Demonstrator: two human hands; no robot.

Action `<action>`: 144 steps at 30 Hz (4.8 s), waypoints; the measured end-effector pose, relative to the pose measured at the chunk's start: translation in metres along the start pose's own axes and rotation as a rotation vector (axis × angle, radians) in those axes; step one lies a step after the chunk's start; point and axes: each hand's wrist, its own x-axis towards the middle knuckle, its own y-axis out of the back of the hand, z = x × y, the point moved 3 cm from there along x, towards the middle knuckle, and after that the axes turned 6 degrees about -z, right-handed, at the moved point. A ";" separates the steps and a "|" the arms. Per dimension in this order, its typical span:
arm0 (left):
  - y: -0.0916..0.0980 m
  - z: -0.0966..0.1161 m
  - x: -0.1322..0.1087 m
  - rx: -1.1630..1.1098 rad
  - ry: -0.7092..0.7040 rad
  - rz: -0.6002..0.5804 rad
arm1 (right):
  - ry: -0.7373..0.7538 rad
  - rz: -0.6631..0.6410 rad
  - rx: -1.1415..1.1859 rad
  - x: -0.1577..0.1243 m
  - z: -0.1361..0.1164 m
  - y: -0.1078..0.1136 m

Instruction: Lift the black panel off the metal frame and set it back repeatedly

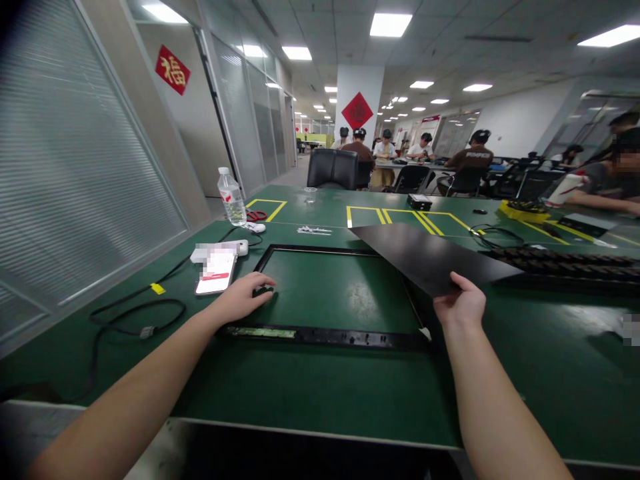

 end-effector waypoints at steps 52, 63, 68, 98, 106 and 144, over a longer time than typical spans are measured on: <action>0.037 0.006 -0.004 -1.515 0.250 0.677 | -0.651 -0.379 -0.591 -0.011 0.031 0.006; 0.045 0.003 -0.008 -1.506 0.244 0.861 | -0.418 -0.364 -0.611 -0.001 0.025 0.003; 0.045 -0.002 -0.008 -1.475 0.235 0.827 | -0.388 -0.373 -0.654 -0.002 0.022 0.003; 0.023 -0.012 -0.003 -1.272 0.577 0.302 | -0.158 -0.246 -0.879 0.018 0.020 0.020; 0.039 -0.006 -0.007 -1.336 0.495 0.276 | -0.189 -0.294 -0.864 0.014 0.024 0.017; 0.016 -0.006 -0.002 -1.258 0.651 0.184 | -0.107 -0.289 -0.897 0.015 0.022 0.017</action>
